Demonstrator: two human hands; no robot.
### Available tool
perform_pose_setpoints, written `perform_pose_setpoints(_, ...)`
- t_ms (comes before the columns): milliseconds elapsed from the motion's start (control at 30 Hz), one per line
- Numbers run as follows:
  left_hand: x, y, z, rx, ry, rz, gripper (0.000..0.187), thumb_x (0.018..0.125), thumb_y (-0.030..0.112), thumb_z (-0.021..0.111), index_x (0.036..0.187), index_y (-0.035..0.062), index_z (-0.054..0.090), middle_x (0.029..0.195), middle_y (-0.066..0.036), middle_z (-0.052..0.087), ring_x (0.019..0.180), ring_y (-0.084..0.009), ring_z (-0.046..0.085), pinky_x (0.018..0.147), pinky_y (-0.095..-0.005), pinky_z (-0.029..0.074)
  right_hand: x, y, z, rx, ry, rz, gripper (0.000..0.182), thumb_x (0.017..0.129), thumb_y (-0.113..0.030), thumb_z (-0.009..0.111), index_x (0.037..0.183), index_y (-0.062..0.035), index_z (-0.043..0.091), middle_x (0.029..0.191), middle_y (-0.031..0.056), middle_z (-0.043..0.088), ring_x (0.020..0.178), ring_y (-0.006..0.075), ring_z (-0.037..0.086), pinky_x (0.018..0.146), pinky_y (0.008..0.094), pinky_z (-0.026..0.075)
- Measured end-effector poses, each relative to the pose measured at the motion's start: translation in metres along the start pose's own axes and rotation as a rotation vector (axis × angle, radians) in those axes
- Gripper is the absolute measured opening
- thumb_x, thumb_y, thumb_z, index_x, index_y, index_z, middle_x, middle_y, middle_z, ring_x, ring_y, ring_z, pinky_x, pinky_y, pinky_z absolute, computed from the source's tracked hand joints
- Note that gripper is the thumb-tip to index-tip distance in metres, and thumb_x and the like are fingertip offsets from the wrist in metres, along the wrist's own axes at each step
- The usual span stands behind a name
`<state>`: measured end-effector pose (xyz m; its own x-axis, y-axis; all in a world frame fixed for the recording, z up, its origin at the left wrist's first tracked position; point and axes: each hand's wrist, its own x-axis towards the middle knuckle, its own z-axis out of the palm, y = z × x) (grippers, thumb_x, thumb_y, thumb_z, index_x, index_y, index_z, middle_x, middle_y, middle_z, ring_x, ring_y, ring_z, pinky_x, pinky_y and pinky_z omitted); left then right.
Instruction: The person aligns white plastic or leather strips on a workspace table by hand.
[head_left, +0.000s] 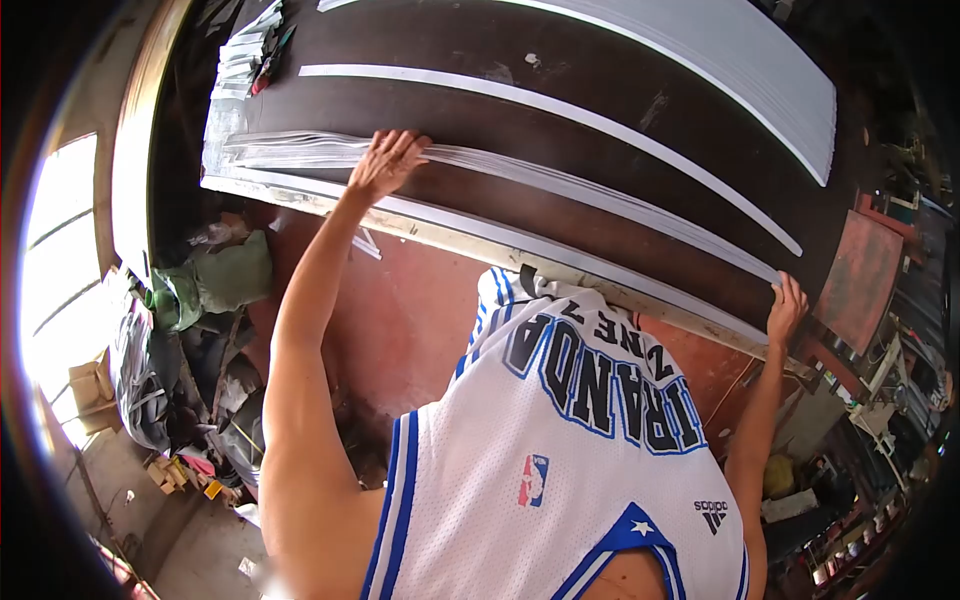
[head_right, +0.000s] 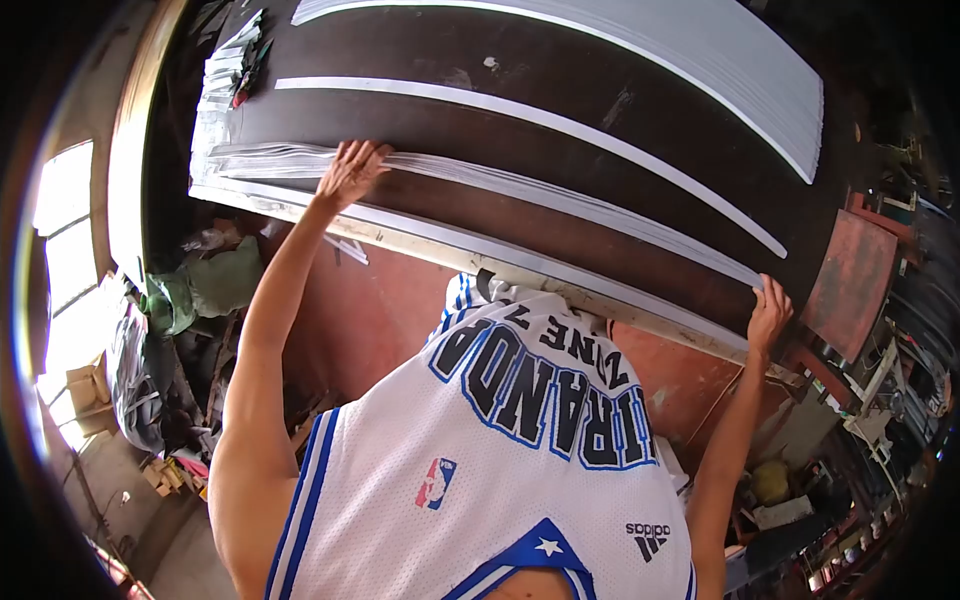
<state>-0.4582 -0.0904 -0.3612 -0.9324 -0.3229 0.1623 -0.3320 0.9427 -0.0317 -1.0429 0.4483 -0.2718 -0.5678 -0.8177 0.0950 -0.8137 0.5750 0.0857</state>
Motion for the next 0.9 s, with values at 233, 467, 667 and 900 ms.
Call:
perform_pose_setpoints(233, -0.038, -0.042, -0.004, 0.052, -0.006, 0.005, 0.042, 0.088, 0.028, 0.07, 0.124, 0.0145, 0.054, 0.117, -0.004, 0.058, 0.106, -0.022, 0.059, 0.095, -0.0411, 0.044, -0.006, 0.007, 0.003, -0.031, -0.029, 0.047, 0.03, 0.096, -0.018, 0.06, 0.126, -0.0161, 0.064, 0.124, 0.0043, 0.065, 0.11, 0.032, 0.059, 0.096, 0.0456, 0.041)
perform_pose_setpoints(467, -0.056, -0.044, -0.014, 0.08, -0.054, -0.115, 0.061, 0.091, 0.016, 0.063, 0.149, 0.0193, 0.042, 0.125, -0.006, 0.058, 0.115, -0.0239, 0.057, 0.104, -0.0489, 0.042, -0.016, 0.023, -0.002, -0.048, -0.044, 0.06, 0.032, 0.098, -0.02, 0.058, 0.129, -0.0162, 0.064, 0.128, 0.0055, 0.064, 0.107, 0.034, 0.06, 0.093, 0.0456, 0.044)
perform_pose_setpoints(667, -0.06, -0.035, -0.021, 0.044, -0.085, -0.171, 0.072, 0.09, 0.015, 0.065, 0.154, 0.0255, 0.034, 0.128, -0.006, 0.056, 0.118, -0.0253, 0.056, 0.104, -0.0509, 0.041, -0.025, 0.036, -0.006, -0.048, -0.032, 0.056, 0.031, 0.1, -0.023, 0.055, 0.129, -0.0154, 0.063, 0.128, 0.0063, 0.064, 0.107, 0.0348, 0.06, 0.092, 0.0456, 0.044)
perform_pose_setpoints(900, -0.056, -0.035, -0.029, 0.021, -0.116, -0.149, 0.075, 0.088, 0.016, 0.068, 0.154, 0.0259, 0.034, 0.125, -0.006, 0.053, 0.117, -0.0256, 0.055, 0.107, -0.0499, 0.038, -0.031, 0.043, -0.011, -0.05, -0.047, 0.053, 0.032, 0.102, -0.025, 0.052, 0.129, -0.0116, 0.062, 0.127, 0.0097, 0.064, 0.108, 0.0357, 0.06, 0.092, 0.0449, 0.044)
